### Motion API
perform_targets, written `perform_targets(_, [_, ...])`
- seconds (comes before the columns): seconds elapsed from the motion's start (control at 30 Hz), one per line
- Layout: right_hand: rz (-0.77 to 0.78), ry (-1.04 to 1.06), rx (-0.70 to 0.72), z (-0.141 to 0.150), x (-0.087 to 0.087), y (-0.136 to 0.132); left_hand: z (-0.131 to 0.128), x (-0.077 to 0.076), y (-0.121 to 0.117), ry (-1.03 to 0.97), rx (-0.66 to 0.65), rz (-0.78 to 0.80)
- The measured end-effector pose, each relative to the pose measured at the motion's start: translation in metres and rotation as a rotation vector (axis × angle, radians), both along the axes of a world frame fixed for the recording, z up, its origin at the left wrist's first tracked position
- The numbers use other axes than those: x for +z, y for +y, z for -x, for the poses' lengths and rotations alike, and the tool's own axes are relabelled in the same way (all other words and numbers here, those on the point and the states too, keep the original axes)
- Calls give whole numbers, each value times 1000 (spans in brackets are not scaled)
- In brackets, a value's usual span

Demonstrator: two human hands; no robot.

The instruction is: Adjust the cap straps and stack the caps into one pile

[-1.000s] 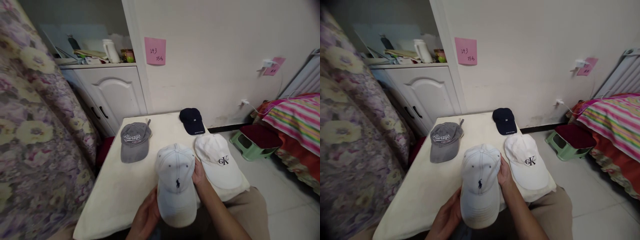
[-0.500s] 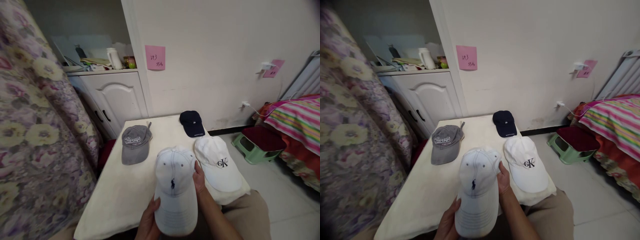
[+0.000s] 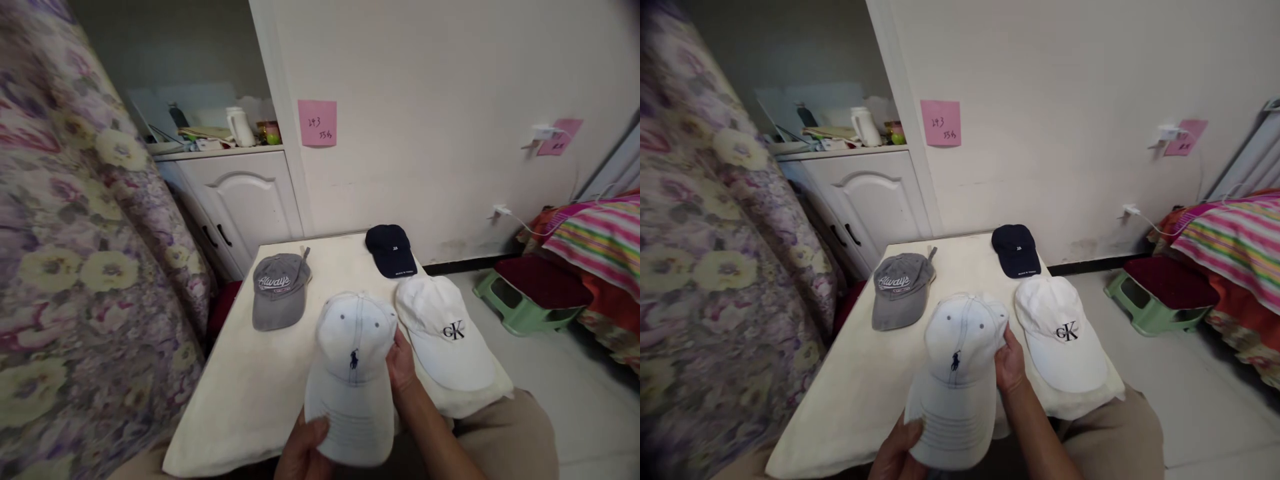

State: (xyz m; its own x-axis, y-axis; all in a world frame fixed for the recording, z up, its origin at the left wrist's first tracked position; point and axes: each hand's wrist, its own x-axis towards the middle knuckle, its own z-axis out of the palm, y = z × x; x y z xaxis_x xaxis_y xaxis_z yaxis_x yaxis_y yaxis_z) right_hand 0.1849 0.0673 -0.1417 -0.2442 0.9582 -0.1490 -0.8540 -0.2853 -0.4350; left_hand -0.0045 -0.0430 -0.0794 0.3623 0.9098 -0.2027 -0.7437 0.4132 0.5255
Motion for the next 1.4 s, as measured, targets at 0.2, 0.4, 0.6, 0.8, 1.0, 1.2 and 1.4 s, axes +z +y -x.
perform_targets(0.2, [43, 162, -116, 1, -2, 10, 34, 9, -2, 44, 16, -25])
perform_targets(0.4, [31, 279, -37, -1, -10, 13, 72, 4, 21, 44, 77, -34])
perform_targets(0.6, [70, 312, -15, 0, -21, 15, 100, 66, 126, 67, 234, -152])
perform_targets(0.8, [89, 347, -11, 3, -21, 16, 124, 113, 248, -28, 501, -258])
perform_targets(1.0, [92, 341, -18, 5, -20, 16, 155, 45, 266, 0, 546, -108])
perform_targets(1.2, [113, 341, -14, 5, -19, 16, 174, 9, 249, 9, 561, -53])
perform_targets(1.4, [94, 319, -11, 5, -16, 15, 170, 13, 253, 18, 508, -91])
